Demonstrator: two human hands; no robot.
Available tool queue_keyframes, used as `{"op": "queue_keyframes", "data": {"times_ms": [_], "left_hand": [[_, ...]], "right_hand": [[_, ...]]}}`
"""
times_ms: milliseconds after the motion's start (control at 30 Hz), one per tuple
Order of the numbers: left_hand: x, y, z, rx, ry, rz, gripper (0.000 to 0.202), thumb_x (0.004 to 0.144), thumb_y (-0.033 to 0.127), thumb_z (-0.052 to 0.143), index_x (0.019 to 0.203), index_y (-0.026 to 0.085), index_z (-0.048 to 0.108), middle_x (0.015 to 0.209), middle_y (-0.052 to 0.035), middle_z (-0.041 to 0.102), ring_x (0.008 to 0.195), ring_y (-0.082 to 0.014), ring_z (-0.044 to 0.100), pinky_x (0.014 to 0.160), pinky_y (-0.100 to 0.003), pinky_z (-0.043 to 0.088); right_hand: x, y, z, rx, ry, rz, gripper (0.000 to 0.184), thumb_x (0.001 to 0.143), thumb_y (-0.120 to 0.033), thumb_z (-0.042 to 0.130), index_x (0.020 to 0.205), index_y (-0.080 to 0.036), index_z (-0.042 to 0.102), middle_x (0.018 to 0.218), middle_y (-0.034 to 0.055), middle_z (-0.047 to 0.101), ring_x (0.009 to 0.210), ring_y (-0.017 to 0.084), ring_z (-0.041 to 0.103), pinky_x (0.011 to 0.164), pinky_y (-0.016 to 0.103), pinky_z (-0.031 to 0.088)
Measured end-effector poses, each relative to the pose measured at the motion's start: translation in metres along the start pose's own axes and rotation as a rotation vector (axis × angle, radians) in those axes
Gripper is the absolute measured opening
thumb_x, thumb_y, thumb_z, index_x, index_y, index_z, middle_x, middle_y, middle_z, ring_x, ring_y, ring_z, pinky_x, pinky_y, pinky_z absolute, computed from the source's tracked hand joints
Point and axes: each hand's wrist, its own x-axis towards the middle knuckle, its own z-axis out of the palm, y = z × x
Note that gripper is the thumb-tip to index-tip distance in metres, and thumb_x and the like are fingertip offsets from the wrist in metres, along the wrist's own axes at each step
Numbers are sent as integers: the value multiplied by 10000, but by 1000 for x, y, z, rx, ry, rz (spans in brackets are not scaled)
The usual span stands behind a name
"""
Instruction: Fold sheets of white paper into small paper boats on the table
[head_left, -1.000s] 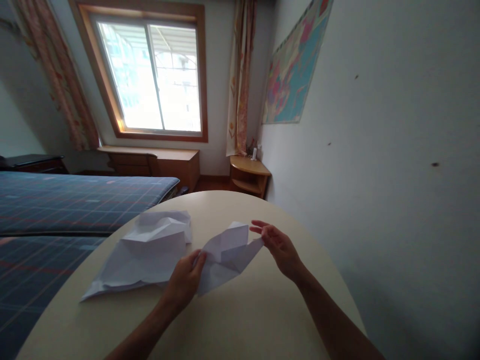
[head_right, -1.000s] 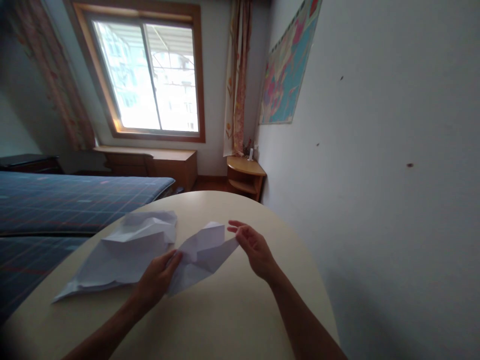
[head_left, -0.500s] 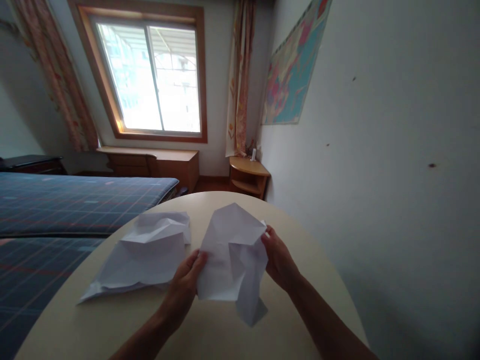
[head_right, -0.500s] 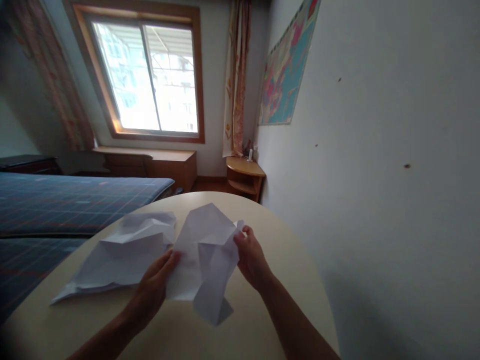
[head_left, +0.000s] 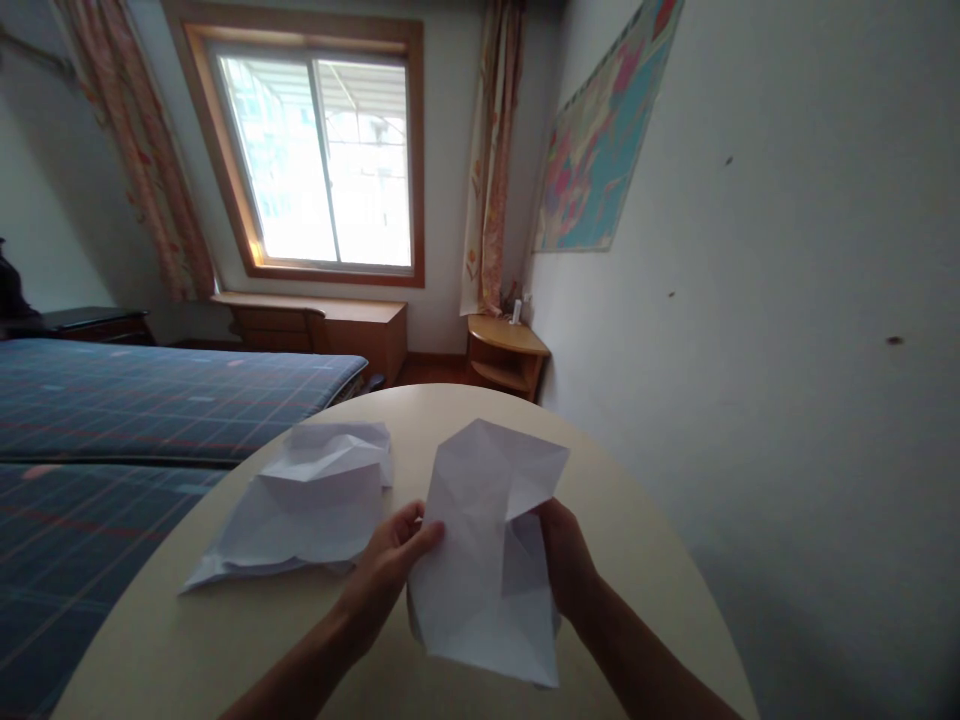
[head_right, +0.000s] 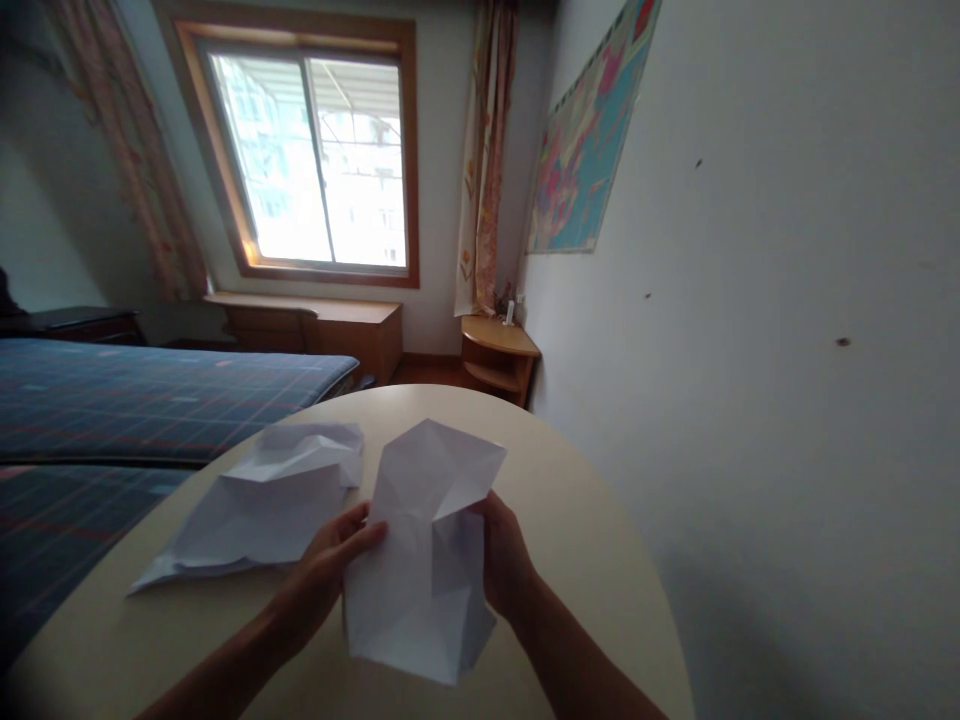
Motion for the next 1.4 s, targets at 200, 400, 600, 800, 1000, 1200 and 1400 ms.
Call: {"op": "queue_keyframes", "data": {"times_ms": [200,400,600,800,1000,1200,1400], "left_hand": [[-10,15,6,-45,-58,-31,507,694,412,797,1093,126,671,953,-134,748,819,-257,710,707,-308,554],[-17,21,2,-33,133,-16,491,724,528,725,1026,146,659,788,-67,733,607,-198,666,553,-279,520],[-27,25,-20,324,502,199,495,743,649,610,821,160,612,651,-8,649,566,-181,587,505,-263,454],[-38,59,-51,789,775,434,392,828,562,491,784,187,599,646,-10,637,617,-194,581,558,-261,433],[-30,76,-80,933,835,378,376,838,526,482,823,180,628,669,-31,663,632,-215,605,561,-271,427],[-23,70,-97,698,744,269,496,806,587,527,968,143,676,814,-73,735,725,-246,664,581,-272,475],[-29,84,-128,697,931,192,489,824,477,561,1160,131,639,772,-66,717,669,-236,666,557,-271,490]], "right_hand": [[-7,-1,20,353,-110,189,422,703,-318,635,1113,-218,638,852,73,743,775,282,703,628,366,563],[-13,-6,26,457,-113,187,497,595,-287,645,1085,-204,621,911,81,739,697,249,689,602,338,559],[-14,-4,24,386,-58,114,308,609,-259,532,902,-215,615,804,62,708,661,231,663,562,328,558],[-5,19,34,295,32,156,303,765,-281,588,1054,-191,603,892,75,713,753,236,675,612,326,560],[16,19,49,273,126,129,387,821,-523,664,968,-165,645,824,64,718,686,213,665,627,337,557],[37,-1,70,355,-12,184,425,825,-526,654,1093,-197,627,869,60,727,679,206,666,537,296,531],[110,-30,64,151,-12,197,339,822,-430,699,1024,-163,644,760,18,691,578,135,601,508,226,467]]}}
